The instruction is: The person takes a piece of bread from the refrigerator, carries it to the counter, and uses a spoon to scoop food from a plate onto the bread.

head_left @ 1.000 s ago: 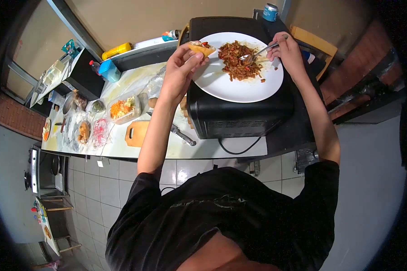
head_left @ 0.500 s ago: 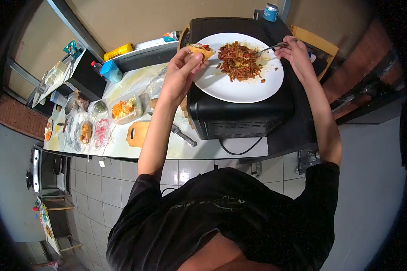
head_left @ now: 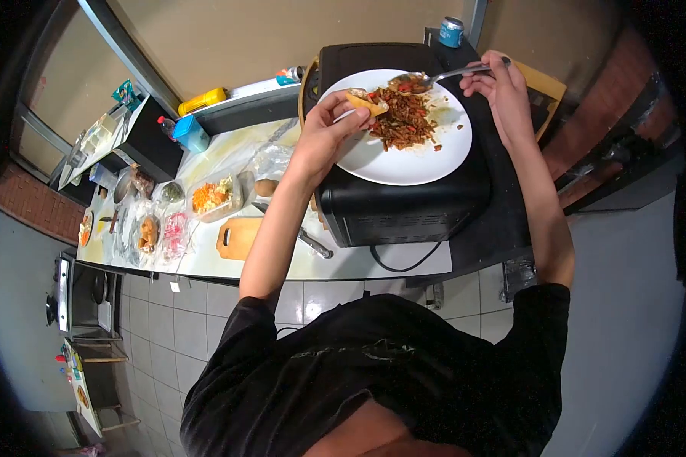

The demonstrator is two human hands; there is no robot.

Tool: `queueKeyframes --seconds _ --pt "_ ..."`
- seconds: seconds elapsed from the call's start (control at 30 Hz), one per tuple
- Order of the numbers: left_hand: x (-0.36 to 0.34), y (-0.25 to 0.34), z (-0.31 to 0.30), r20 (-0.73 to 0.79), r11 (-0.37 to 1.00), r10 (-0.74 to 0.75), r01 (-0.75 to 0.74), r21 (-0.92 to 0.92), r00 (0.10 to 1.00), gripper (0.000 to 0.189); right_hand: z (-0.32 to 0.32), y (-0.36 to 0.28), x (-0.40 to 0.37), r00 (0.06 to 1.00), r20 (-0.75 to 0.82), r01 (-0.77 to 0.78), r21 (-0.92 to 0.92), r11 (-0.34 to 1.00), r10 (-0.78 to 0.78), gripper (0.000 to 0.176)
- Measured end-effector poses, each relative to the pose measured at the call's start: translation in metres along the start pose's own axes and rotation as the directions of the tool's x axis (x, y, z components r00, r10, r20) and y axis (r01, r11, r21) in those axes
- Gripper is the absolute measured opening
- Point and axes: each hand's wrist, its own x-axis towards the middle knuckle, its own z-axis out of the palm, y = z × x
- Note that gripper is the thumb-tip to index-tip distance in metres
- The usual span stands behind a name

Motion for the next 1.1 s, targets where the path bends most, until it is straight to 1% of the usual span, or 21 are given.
queueKeyframes --seconds 0.03,0.07,0.13,0.2,0.27,0.33,0.4,0.43,0.47,0.53,0.57,0.6,0.7,0.73,0.8,0.9,0.97,1.0,1.07,1.1 --pt "0.0 0.0 0.003 0.003 1.0 0.013 -0.012 -0.021 1.0 0.027 0.006 -0.003 -0.004 0.999 0.038 0.03 0.017 0.999 -0.031 0.025" --pt "-0.001 0.0 0.007 0.004 0.999 0.026 -0.026 -0.042 1.0 0.029 0.011 -0.003 -0.006 0.999 0.036 0.025 0.017 1.0 -0.026 0.025" --pt "-0.002 0.002 0.011 0.007 0.998 0.02 -0.02 -0.062 1.0 0.029 0.021 -0.004 -0.01 0.988 0.032 0.152 0.015 0.988 -0.153 0.03" --pt "-0.004 0.001 0.014 0.011 0.996 0.022 -0.021 -0.082 1.0 0.028 0.031 -0.007 -0.016 0.982 0.047 0.182 -0.002 0.983 -0.182 0.031" --pt "-0.003 0.001 0.014 0.024 0.994 0.029 -0.027 -0.108 0.999 0.026 0.041 -0.011 -0.022 0.957 0.068 0.285 -0.029 0.958 -0.282 0.033" --pt "-0.001 -0.001 0.013 0.025 0.99 0.05 -0.046 -0.13 0.998 0.025 0.05 -0.017 -0.03 0.945 0.079 0.322 -0.045 0.946 -0.318 0.032" --pt "0.0 -0.001 0.014 0.026 0.986 0.071 -0.066 -0.152 0.997 0.025 0.055 -0.023 -0.037 0.904 0.115 0.423 -0.107 0.9 -0.411 0.031" --pt "-0.001 0.0 0.015 0.014 0.986 0.063 -0.06 -0.158 0.998 0.024 0.057 -0.025 -0.041 0.888 0.128 0.456 -0.124 0.881 -0.441 0.027" --pt "-0.001 0.001 0.016 0.003 0.985 0.055 -0.053 -0.165 0.999 0.024 0.058 -0.026 -0.045 0.886 0.13 0.46 -0.124 0.879 -0.445 0.027" --pt "-0.001 0.001 0.017 0.008 0.983 0.061 -0.058 -0.177 0.998 0.023 0.058 -0.026 -0.051 0.776 0.278 0.627 -0.255 0.736 -0.565 0.023" --pt "-0.001 0.002 0.019 -0.013 0.98 0.047 -0.049 -0.193 0.999 0.023 0.055 -0.025 -0.051 0.735 0.331 0.676 -0.284 0.68 -0.592 0.019" --pt "-0.001 0.002 0.021 -0.032 0.977 0.033 -0.039 -0.209 0.999 0.023 0.055 -0.026 -0.051 0.735 0.331 0.676 -0.287 0.679 -0.591 0.019" --pt "0.002 -0.001 0.021 -0.012 0.973 0.05 -0.052 -0.226 0.999 0.024 0.054 -0.028 -0.052 0.708 0.32 0.706 -0.288 0.647 -0.629 0.018" --pt "0.003 -0.002 0.02 -0.011 0.973 0.052 -0.053 -0.226 0.999 0.024 0.053 -0.03 -0.052 0.715 0.325 0.698 -0.304 0.648 -0.619 0.021" --pt "0.004 -0.002 0.019 0.031 0.984 0.053 -0.047 -0.171 0.998 0.03 0.05 -0.032 -0.052 0.721 0.329 0.693 -0.32 0.646 -0.61 0.024" --pt "0.004 0.0 0.023 0.012 0.976 0.066 -0.062 -0.209 0.998 0.026 0.049 -0.032 -0.052 0.7 0.368 0.714 -0.332 0.617 -0.612 0.024" --pt "0.003 0.0 0.022 0.02 0.982 0.063 -0.058 -0.181 0.998 0.028 0.051 -0.033 -0.051 0.675 0.319 0.737 -0.333 0.588 -0.665 0.019" --pt "0.003 0.0 0.021 0.027 0.987 0.06 -0.055 -0.154 0.998 0.031 0.051 -0.033 -0.05 0.675 0.319 0.737 -0.333 0.588 -0.666 0.019" --pt "0.004 -0.002 0.019 0.032 0.987 0.056 -0.05 -0.152 0.998 0.032 0.052 -0.034 -0.047 0.784 0.138 0.62 -0.23 0.75 -0.606 0.023" --pt "0.004 -0.003 0.019 0.038 0.988 0.052 -0.046 -0.15 0.998 0.033 0.051 -0.036 -0.043 0.801 0.123 0.596 -0.235 0.767 -0.585 0.028"
